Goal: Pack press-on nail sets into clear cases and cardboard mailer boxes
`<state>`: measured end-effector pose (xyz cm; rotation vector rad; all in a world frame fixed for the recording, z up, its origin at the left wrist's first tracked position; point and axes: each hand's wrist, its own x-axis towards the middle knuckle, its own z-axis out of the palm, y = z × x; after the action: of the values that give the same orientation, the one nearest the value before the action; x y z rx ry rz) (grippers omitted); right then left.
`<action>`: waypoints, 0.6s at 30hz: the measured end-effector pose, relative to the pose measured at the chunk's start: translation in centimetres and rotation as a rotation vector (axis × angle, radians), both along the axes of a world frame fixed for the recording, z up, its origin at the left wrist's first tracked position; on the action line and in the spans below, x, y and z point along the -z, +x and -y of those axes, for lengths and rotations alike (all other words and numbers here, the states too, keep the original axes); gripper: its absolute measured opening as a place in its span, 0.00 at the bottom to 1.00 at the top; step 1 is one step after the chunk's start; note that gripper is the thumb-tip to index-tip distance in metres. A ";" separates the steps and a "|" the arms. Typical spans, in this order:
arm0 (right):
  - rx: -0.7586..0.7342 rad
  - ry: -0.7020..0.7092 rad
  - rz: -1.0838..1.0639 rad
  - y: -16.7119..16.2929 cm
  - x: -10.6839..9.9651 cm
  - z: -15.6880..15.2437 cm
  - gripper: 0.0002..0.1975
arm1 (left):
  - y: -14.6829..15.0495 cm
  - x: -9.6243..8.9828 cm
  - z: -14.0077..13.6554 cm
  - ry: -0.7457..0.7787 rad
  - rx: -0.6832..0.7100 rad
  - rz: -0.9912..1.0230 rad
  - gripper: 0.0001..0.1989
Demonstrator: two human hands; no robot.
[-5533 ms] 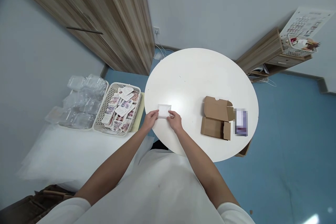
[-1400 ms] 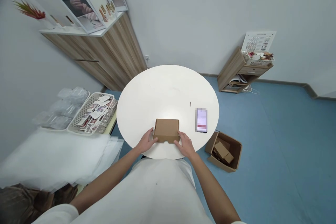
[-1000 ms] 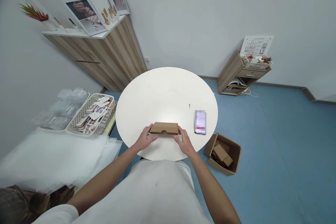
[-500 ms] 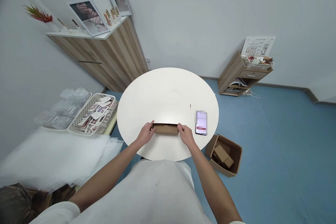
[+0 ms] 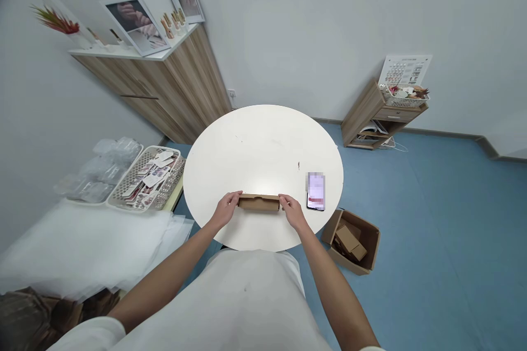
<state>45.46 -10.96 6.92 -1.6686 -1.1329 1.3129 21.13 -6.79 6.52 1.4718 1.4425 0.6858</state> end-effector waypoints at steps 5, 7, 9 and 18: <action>0.042 -0.036 -0.032 -0.7 0.3 0.1 0.18 | -0.1 1.2 0.3 -0.168 -0.043 0.067 0.19; 0.034 -0.064 -0.043 -0.8 0.6 0.6 0.18 | -0.4 1.6 0.9 -0.206 -0.020 0.056 0.21; 0.014 -0.074 -0.032 -0.9 1.1 1.3 0.20 | -0.8 2.0 1.6 -0.238 0.025 0.046 0.23; 0.003 0.036 0.061 -1.4 2.5 3.1 0.21 | -1.4 2.9 2.6 -0.168 0.136 0.067 0.25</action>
<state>44.04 -14.02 4.41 -1.6935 -1.1828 1.2401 19.76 -9.35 3.65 1.3889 1.3031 0.5133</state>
